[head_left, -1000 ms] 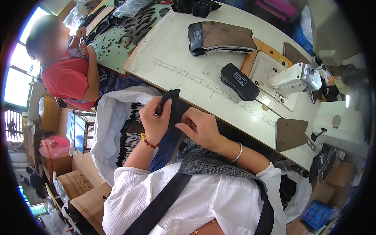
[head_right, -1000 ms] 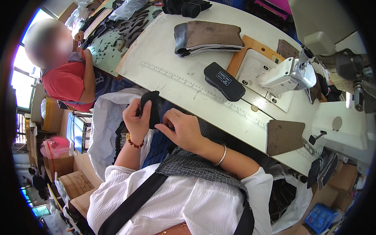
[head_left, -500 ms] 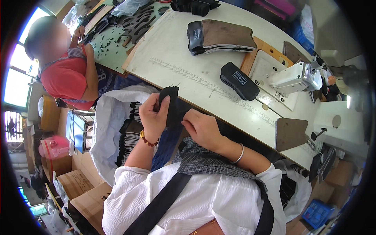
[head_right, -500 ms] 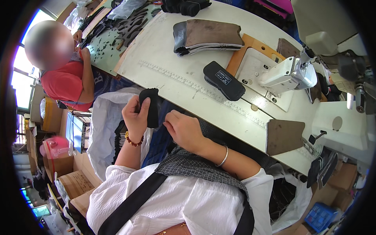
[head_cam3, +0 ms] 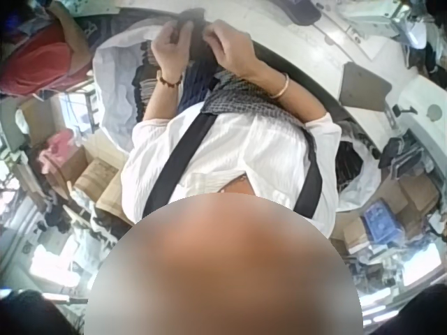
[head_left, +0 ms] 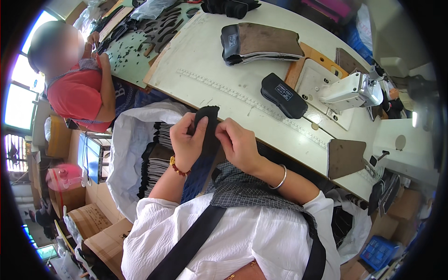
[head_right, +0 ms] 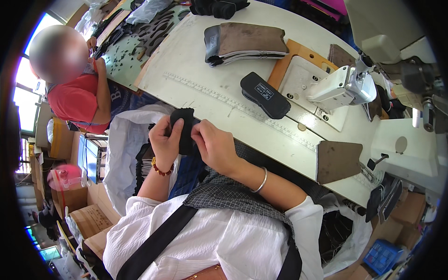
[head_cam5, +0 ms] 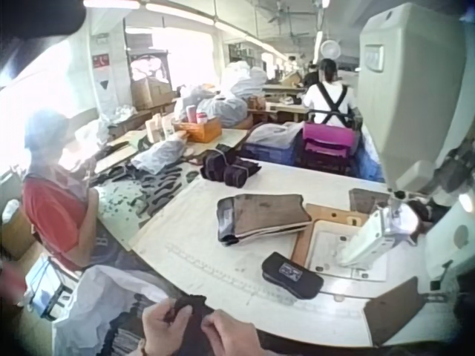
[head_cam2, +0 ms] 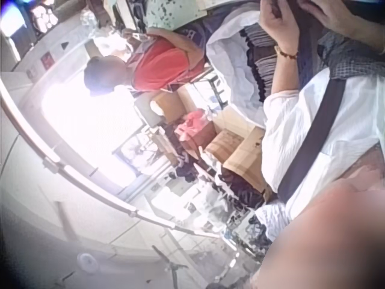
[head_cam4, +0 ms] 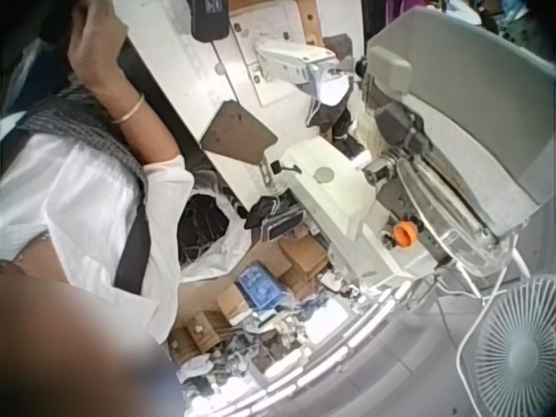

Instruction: Use a specialized industrial sewing machine to stitch together components of a shoe upper.

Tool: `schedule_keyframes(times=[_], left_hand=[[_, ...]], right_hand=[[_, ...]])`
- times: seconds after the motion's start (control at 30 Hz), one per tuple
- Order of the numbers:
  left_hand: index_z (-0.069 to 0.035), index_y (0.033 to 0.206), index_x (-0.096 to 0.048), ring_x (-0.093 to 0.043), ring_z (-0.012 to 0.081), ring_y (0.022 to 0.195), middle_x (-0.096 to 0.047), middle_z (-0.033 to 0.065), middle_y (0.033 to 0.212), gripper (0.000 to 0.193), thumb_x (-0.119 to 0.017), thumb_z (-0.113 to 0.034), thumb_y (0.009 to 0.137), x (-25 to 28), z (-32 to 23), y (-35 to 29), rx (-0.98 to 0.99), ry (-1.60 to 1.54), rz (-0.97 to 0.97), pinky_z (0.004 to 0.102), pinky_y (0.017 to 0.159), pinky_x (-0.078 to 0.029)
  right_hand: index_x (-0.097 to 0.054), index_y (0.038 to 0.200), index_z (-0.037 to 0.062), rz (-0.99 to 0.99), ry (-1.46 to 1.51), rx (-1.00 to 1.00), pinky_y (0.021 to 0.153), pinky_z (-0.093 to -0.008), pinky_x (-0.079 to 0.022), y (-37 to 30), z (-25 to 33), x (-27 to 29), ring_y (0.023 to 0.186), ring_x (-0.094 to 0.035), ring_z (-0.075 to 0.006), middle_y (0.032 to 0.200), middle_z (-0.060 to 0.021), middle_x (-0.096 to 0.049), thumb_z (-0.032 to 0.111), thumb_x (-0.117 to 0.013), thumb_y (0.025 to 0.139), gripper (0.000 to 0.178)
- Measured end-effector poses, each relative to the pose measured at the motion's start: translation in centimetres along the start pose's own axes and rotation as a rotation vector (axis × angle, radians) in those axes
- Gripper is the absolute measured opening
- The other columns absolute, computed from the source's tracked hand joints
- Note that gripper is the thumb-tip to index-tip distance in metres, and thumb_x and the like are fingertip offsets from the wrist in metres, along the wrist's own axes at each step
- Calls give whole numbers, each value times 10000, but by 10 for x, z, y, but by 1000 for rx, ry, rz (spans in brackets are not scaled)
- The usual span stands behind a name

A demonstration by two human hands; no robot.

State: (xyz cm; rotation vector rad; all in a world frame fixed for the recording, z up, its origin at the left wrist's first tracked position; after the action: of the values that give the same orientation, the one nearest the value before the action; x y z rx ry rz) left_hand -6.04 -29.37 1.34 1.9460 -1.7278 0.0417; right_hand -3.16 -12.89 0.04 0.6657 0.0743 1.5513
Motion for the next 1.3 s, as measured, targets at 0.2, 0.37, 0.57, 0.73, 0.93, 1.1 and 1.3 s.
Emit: schedule_keyframes(times=[0.2,0.37,0.57,0.73,0.93,1.1,1.3], left_hand=[[-3,906,-696,-367,19,573,-485,-64,619,147,-751,-122,973,11,11,8,13,-14,-74,231,514,-296],[-5,892,-686,-364,14,578,-478,-68,619,148,-756,-112,967,6,9,5,43,-45,-53,226,517,-290],[-3,879,-675,-359,13,592,-470,-74,634,161,-760,-110,963,2,9,5,38,-59,-44,221,524,-286],[10,956,-710,-480,5,647,-599,-58,722,134,-723,-115,1003,2,24,12,187,-213,-11,200,576,-383],[27,1178,-705,-684,65,739,-752,28,950,208,-640,-126,1053,-8,30,9,574,-869,288,206,656,-532],[32,1221,-688,-698,67,834,-752,59,1009,256,-639,-152,1050,-20,15,-6,652,-1088,619,204,721,-556],[32,1214,-687,-698,66,840,-752,54,1015,247,-647,-149,1050,-26,20,-9,673,-991,565,200,718,-551]], right_hand=[[-620,1046,84,157,34,62,581,-382,-521,-21,7,-5,677,-679,-293,851,-68,-668,87,-752,904,194],[-660,1020,103,56,72,106,563,-351,-512,-19,14,-1,650,-670,-226,845,-35,-667,104,-806,847,226],[-645,959,96,-28,-81,296,558,-352,-506,-11,19,-5,643,-652,-233,833,-44,-640,107,-816,820,221],[-615,886,95,160,-59,385,569,-381,-515,-30,21,-14,668,-666,-256,819,-52,-626,179,-798,848,205],[-644,964,53,210,-105,139,597,-379,-533,-16,12,-5,682,-663,-271,867,-95,-663,199,-785,909,211],[-609,1144,26,1,542,-339,551,-239,-481,7,-3,28,617,-609,-84,849,-38,-630,135,-644,1057,144],[-617,997,10,9,439,-208,559,-246,-467,11,-1,40,636,-617,-85,769,-25,-611,156,-644,1062,162]])
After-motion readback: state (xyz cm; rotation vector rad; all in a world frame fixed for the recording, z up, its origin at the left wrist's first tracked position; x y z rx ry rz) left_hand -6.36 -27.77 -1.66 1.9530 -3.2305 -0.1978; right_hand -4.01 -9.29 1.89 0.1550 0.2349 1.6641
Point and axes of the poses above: each hand's wrist, its own y-axis towards the middle knuckle, its own x-axis out of the back of the hand, z = x × y, the point moved 6 cm from there along y, towards the middle knuckle
